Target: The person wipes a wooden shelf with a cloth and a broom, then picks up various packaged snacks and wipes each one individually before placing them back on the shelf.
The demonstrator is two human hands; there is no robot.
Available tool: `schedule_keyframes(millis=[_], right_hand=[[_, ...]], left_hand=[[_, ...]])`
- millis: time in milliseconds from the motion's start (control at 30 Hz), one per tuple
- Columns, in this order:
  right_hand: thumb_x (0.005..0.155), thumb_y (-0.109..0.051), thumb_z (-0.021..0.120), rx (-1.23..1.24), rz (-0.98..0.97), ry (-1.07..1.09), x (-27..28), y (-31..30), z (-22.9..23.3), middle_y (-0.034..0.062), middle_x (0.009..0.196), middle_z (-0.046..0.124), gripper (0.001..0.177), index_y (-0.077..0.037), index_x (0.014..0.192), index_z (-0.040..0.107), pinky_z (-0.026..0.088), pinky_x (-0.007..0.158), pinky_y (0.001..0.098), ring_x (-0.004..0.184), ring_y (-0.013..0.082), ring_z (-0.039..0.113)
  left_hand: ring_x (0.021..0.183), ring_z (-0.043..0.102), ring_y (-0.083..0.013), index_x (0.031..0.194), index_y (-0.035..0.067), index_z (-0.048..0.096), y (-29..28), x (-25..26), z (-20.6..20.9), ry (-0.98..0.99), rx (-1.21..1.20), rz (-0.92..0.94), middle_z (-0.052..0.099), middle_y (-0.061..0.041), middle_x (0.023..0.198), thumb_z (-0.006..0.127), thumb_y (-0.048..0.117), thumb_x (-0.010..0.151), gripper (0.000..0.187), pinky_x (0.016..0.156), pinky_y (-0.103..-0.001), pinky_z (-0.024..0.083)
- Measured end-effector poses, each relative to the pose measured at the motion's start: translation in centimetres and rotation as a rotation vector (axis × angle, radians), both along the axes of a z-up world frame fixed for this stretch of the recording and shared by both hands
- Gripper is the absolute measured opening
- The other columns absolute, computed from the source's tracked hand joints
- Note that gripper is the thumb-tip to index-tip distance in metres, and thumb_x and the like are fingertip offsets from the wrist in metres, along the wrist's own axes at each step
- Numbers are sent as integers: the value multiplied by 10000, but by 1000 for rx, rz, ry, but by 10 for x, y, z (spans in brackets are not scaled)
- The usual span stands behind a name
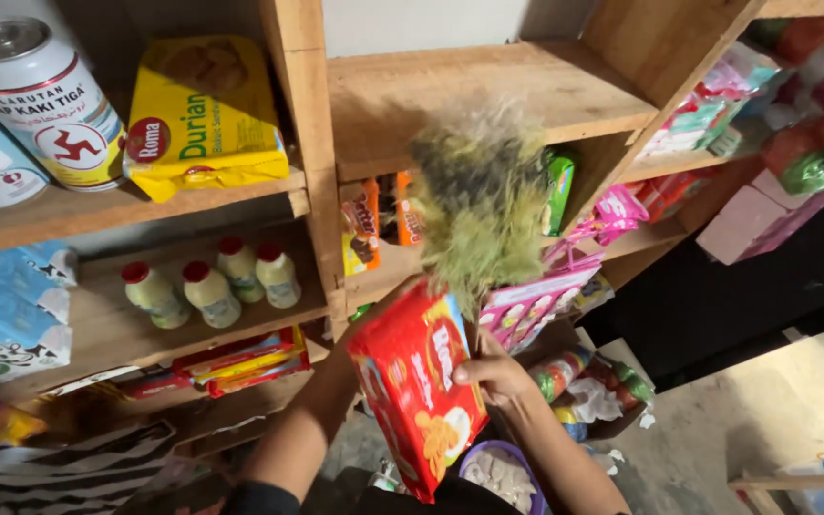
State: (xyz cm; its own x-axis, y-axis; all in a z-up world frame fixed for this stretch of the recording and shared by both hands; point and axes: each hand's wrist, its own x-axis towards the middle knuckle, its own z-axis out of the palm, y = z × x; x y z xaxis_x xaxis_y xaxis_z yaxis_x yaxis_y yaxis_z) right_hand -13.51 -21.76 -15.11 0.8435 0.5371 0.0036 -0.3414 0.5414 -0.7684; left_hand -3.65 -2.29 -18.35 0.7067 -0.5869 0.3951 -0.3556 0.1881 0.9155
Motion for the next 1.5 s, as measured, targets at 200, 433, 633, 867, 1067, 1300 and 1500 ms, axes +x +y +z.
schedule_keyframes(millis=[200, 433, 633, 867, 1067, 1300, 1500], right_hand=[[679, -4, 876, -364, 95, -41, -6, -24, -11, 116, 1226, 705, 739, 48, 1361, 595, 564, 982, 379, 1080, 199, 701], [732, -12, 861, -776, -106, -213, 9, -59, 21, 80, 1092, 736, 542, 5, 1226, 640, 542, 898, 320, 1035, 150, 687], [1036, -453, 474, -220, -465, -557, 111, -84, 143, 32, 1242, 708, 555, -112, 1473, 499, 558, 784, 259, 950, 127, 679], [1123, -59, 647, -250, -474, -909, 260, 15, 260, 84, 1268, 704, 329, -25, 1423, 516, 591, 987, 321, 1139, 147, 686], [1071, -160, 611, -334, -324, -799, 328, 82, 270, 36, 1164, 705, 425, -130, 1452, 426, 637, 717, 320, 1002, 115, 709], [1121, -168, 580, -329, -244, -776, 369, 104, 255, 41, 1140, 689, 447, -106, 1516, 383, 578, 634, 307, 855, 116, 680], [972, -142, 739, -550, -239, -1018, 374, 88, 248, 55, 1101, 645, 750, -130, 1545, 255, 616, 691, 313, 845, 138, 674]], left_hand=[[1081, 653, -231, 1102, 104, 570, 15, 31, 83, -8, -73, -143, 611, -69, 1059, 519, 359, 1084, 261, 987, -371, 527], [597, 325, -79, 886, 160, 479, 139, -28, 135, 325, -633, -53, 311, 63, 684, 472, 454, 1113, 372, 571, -261, 304], [581, 309, -58, 1082, 161, 565, 186, -87, 131, 136, -653, 499, 386, 77, 695, 572, 224, 1104, 67, 540, -236, 285], [659, 389, -28, 1270, 47, 615, 215, -119, 154, 199, -765, 762, 540, 27, 955, 608, 91, 1043, 232, 561, -197, 315], [733, 407, -20, 1362, 31, 602, 227, -113, 151, 136, -894, 668, 569, 19, 1105, 608, 20, 1071, 291, 618, -187, 330], [731, 432, -35, 1433, 64, 570, 224, -100, 158, 245, -883, 680, 574, -17, 1281, 567, 113, 1045, 391, 585, -185, 348], [752, 450, -53, 1419, 48, 564, 217, -89, 137, 275, -780, 848, 584, -24, 1267, 573, 171, 1040, 398, 583, -209, 369]])
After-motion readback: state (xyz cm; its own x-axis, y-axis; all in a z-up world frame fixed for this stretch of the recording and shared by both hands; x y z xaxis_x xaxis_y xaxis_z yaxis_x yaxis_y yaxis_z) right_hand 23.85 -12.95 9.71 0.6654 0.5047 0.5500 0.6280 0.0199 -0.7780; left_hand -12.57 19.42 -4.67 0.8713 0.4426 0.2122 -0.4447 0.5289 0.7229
